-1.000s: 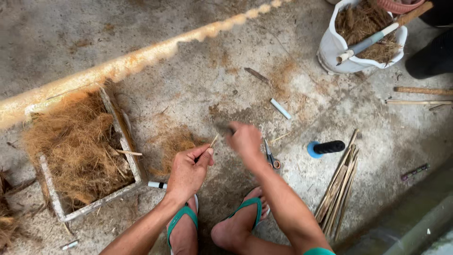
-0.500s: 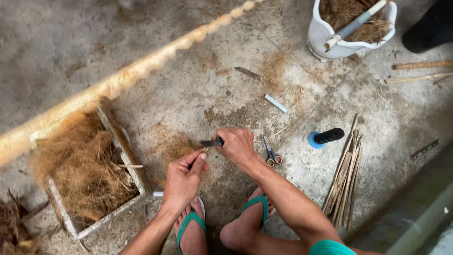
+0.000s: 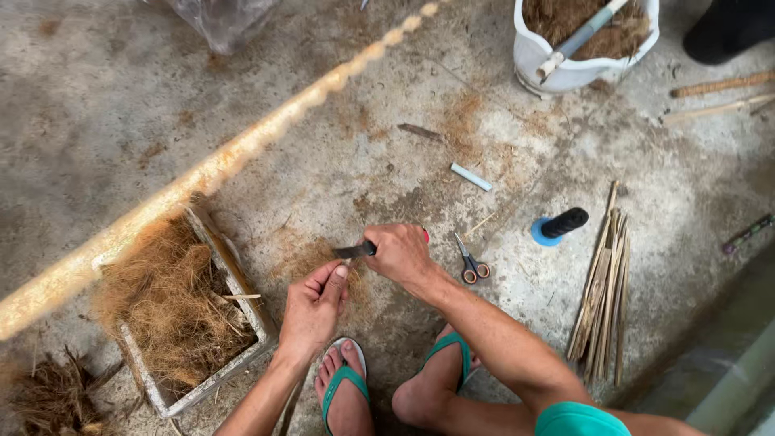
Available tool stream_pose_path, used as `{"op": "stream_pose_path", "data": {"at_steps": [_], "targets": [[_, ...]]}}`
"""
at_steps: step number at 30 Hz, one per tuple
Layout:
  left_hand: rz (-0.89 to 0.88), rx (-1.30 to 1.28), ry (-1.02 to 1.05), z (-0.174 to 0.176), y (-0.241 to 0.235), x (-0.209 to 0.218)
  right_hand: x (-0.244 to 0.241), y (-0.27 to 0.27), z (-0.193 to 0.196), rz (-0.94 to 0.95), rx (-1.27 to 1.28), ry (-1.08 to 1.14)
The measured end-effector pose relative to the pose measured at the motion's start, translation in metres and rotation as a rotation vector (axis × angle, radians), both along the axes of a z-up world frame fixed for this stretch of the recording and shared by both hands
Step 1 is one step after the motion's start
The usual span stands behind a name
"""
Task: The person sharpens a thin wooden stick using a knife, then inserts it into a small plastic tube. They gather coir fibers and wrap them around the stick inside the tube to form a broom head.
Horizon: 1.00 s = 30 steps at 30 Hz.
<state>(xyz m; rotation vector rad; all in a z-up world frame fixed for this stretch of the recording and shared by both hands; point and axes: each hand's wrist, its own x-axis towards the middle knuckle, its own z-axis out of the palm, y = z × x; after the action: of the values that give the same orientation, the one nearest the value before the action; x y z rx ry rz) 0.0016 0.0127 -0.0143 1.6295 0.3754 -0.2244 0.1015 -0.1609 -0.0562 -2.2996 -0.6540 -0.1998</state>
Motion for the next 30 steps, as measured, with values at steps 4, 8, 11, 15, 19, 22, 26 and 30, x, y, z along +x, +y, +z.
{"op": "stream_pose_path", "data": {"at_steps": [4, 8, 11, 15, 19, 22, 26, 30], "targets": [[-0.002, -0.051, 0.033, 0.018, -0.004, 0.005, 0.024, -0.017, 0.004, -0.195, -0.106, 0.225], [0.016, -0.103, 0.171, 0.03, -0.004, 0.006, 0.006, -0.011, 0.006, -0.102, 0.019, 0.117], [0.002, -0.176, 0.115, 0.037, -0.004, 0.016, -0.003, 0.002, 0.014, -0.021, 0.067, -0.094], [-0.069, -0.129, 0.17, 0.051, 0.007, 0.008, 0.003, 0.003, 0.012, -0.032, -0.036, 0.042], [-0.135, -0.154, 0.146, 0.066, 0.012, 0.018, 0.035, -0.018, 0.013, -0.226, 0.021, 0.398], [-0.155, -0.2, 0.13, 0.073, 0.015, 0.026, 0.026, -0.018, 0.017, -0.157, 0.385, 0.638], [-0.145, -0.383, 0.209, 0.093, 0.024, 0.04, 0.015, 0.0, 0.043, 0.155, 0.993, 0.837], [-0.197, -0.378, 0.255, 0.102, 0.024, 0.043, -0.001, 0.013, 0.054, 0.315, 1.133, 0.906]]}}
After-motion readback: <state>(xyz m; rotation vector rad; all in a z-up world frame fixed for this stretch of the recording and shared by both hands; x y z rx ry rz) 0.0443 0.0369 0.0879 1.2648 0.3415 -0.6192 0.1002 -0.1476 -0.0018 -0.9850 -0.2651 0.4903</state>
